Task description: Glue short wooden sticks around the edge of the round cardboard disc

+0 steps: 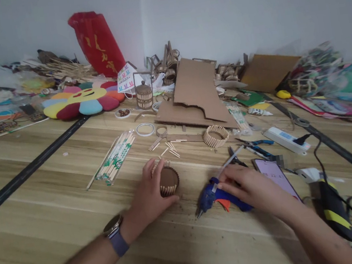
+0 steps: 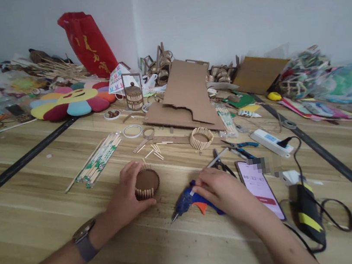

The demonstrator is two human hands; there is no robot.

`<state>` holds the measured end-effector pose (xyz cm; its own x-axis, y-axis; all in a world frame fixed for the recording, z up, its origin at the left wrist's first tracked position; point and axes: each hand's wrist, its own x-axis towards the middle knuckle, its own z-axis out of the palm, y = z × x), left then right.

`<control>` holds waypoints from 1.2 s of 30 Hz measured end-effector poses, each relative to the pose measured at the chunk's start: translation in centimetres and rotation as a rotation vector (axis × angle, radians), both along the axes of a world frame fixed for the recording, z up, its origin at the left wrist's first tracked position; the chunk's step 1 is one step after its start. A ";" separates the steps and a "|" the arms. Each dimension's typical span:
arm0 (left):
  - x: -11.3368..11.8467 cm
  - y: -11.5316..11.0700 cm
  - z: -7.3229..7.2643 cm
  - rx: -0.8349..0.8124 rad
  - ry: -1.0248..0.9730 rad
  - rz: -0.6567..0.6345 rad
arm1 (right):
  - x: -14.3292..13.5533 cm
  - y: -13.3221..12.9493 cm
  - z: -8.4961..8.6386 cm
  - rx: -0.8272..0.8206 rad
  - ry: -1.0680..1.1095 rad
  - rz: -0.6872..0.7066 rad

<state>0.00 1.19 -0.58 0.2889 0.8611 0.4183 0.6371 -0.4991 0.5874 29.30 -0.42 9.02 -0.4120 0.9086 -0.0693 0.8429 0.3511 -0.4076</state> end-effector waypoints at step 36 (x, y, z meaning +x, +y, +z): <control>0.7 -0.1 -0.6 0.119 0.043 0.083 | -1.0 -0.1 -4.9 -0.288 0.592 -0.154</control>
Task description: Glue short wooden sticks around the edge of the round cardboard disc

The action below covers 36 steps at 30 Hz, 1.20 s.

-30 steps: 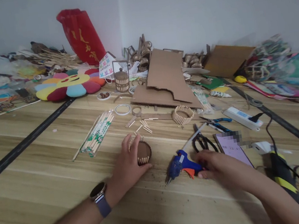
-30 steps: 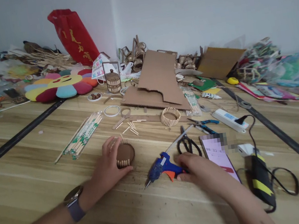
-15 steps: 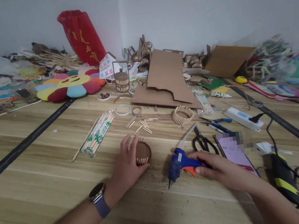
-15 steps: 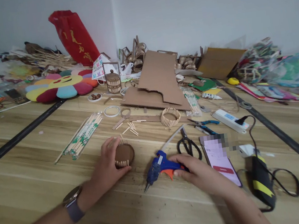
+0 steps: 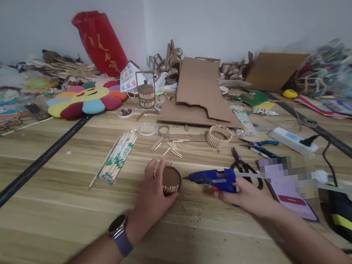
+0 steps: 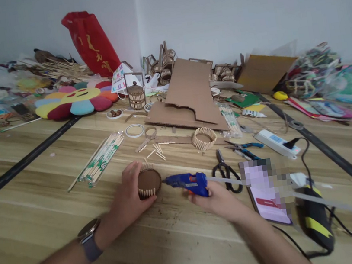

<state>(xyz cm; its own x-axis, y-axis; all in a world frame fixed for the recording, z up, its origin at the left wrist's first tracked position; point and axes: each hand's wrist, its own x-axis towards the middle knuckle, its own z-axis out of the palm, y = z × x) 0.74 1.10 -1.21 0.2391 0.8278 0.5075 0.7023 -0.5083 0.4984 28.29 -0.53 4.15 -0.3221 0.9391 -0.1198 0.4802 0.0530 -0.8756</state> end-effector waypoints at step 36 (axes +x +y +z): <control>-0.1 0.0 0.0 -0.021 0.001 -0.041 | -1.9 -1.3 -2.0 0.186 -0.160 0.053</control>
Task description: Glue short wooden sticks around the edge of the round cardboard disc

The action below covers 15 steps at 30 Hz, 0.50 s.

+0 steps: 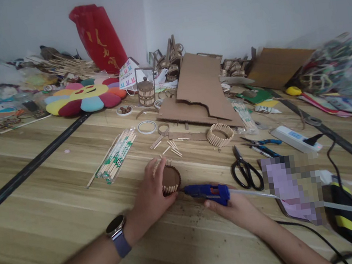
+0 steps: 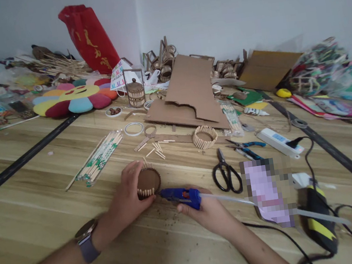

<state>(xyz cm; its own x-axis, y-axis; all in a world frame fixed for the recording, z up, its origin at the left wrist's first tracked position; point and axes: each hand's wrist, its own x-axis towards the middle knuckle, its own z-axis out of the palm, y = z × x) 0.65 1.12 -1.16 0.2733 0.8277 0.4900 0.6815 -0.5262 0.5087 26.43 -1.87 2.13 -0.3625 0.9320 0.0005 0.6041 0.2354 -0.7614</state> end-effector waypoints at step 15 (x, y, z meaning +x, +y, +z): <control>0.0 0.0 0.0 -0.007 -0.010 -0.003 | -0.2 0.0 -0.5 0.062 -0.030 0.001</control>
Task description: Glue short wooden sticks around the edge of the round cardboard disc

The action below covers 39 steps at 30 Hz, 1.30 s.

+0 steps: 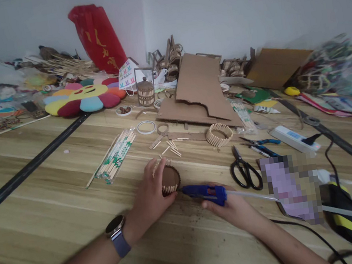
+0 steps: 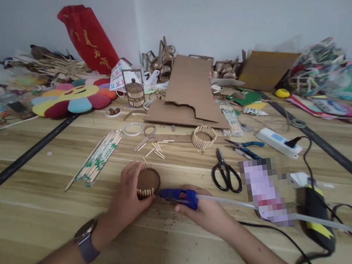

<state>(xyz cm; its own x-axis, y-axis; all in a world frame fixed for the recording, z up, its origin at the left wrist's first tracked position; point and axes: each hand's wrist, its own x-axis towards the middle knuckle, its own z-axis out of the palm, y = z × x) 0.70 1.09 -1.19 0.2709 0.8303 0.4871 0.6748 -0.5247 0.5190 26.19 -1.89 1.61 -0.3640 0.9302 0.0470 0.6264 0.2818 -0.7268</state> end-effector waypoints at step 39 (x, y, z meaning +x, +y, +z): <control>0.0 0.0 0.2 -0.014 0.008 -0.011 | 2.3 1.6 3.4 -0.351 0.125 0.010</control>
<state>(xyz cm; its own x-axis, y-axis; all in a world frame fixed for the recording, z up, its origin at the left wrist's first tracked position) 0.66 1.05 -1.01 0.2840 0.8341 0.4729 0.6728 -0.5248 0.5215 28.52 -0.25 5.04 -0.3848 0.8941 -0.2293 0.5251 0.0077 -0.8510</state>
